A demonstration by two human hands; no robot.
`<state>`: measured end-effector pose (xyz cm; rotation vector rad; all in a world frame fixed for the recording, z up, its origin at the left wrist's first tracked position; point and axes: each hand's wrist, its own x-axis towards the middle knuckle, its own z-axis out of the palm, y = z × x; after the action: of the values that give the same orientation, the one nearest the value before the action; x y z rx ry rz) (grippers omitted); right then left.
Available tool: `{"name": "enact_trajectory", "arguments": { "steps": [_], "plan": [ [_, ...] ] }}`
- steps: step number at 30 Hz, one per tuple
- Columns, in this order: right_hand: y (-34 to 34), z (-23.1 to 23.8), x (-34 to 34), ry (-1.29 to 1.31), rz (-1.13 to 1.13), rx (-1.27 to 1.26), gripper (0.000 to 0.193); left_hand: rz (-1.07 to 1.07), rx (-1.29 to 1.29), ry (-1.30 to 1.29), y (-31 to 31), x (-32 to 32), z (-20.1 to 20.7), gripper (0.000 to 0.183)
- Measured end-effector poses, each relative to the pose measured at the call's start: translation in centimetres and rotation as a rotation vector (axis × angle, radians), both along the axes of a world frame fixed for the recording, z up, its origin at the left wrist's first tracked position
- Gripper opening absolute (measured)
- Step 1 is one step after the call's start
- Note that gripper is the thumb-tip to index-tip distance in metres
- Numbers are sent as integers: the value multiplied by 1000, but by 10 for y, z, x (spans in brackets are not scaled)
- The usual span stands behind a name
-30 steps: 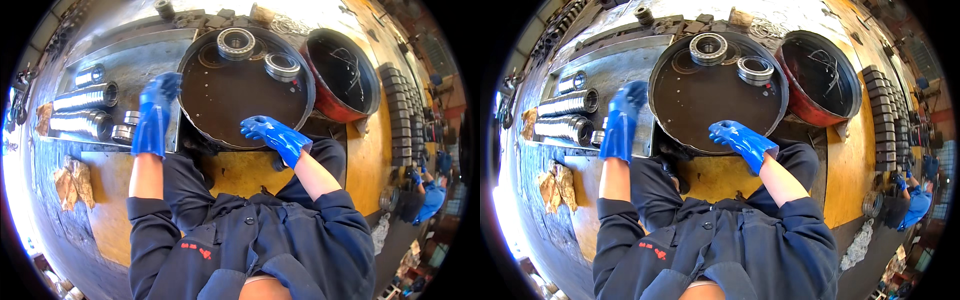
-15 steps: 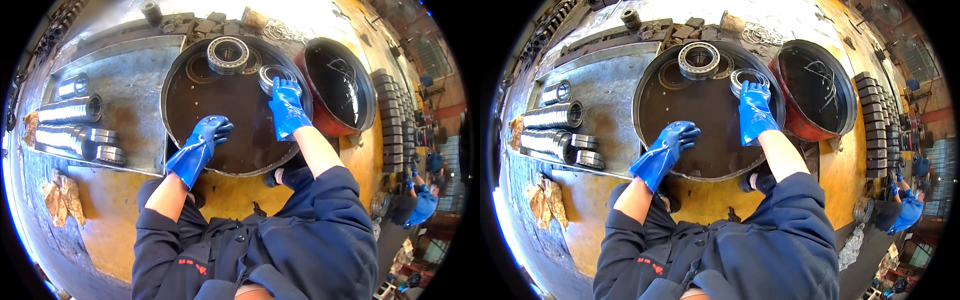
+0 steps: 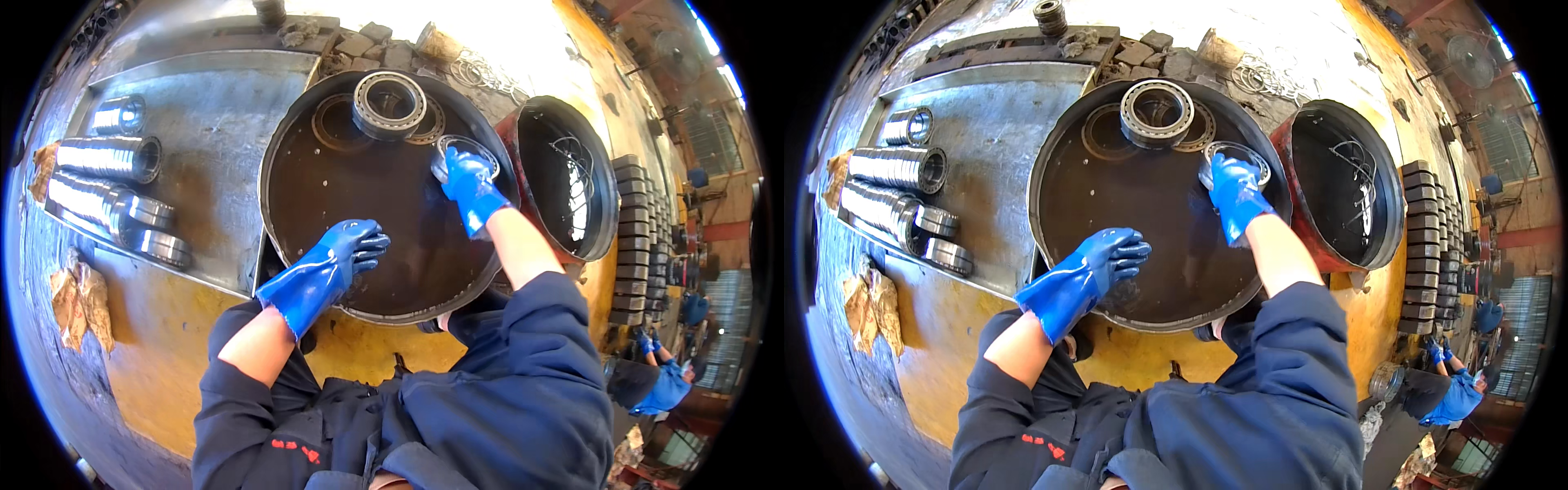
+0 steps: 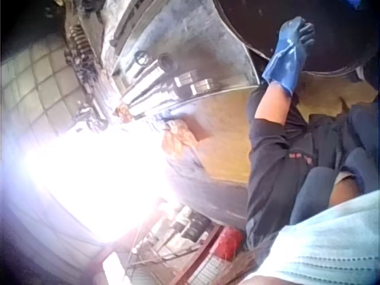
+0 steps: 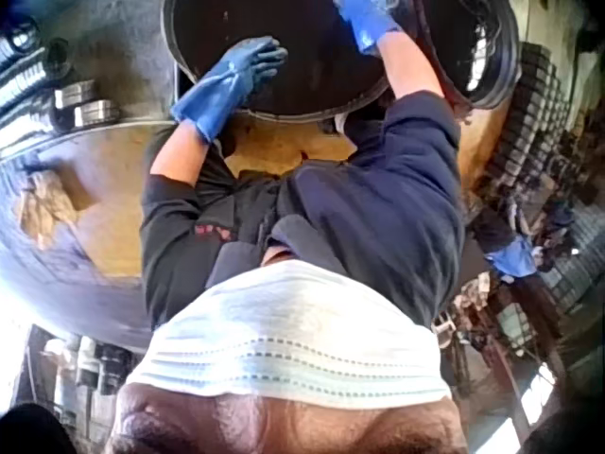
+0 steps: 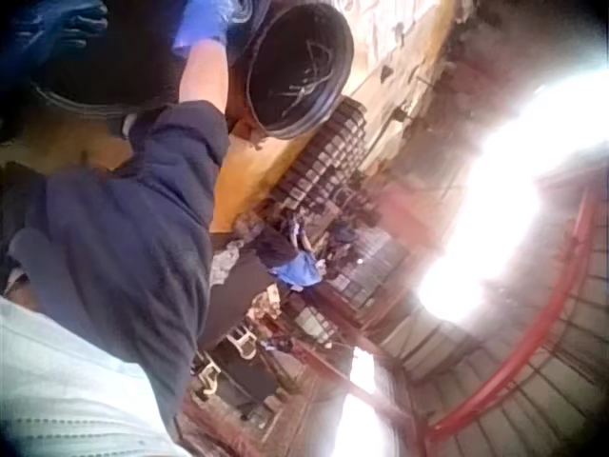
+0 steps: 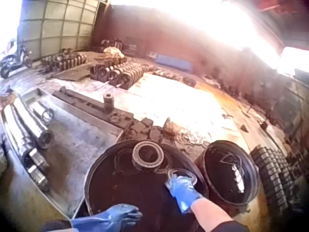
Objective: The person cleans metal bearings by immersing them in a basin of liquid and scrubbing them with a brush.
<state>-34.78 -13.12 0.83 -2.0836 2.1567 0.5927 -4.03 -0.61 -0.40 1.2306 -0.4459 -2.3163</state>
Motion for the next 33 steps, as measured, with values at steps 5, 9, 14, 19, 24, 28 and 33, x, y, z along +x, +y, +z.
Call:
{"name": "enact_trajectory", "arguments": {
  "steps": [5, 9, 14, 19, 24, 28, 33],
  "plan": [
    [19, 67, 41, -212, 157, 37, 54, 10, 40, 58, -2, -1, -6, 32],
    [38, 88, 57, -655, 205, 121, 60, 9, 110, 89, -12, -5, -12, 56],
    [81, 122, 112, -1094, 151, 444, 34, 143, 90, 221, -27, -11, -8, 73],
    [117, 64, 131, -1195, -99, 391, 40, 283, 52, 144, -18, 0, 4, 70],
    [164, 31, 157, -1520, -358, 329, 49, 330, -36, 12, -2, 12, 0, 63],
    [176, 1, 178, -1449, -541, 275, 43, 242, -142, -127, 7, 30, -1, 58],
    [196, -27, 191, -1407, -538, 239, 40, 8, -352, -335, 13, 42, 12, 52]
  ]
}}
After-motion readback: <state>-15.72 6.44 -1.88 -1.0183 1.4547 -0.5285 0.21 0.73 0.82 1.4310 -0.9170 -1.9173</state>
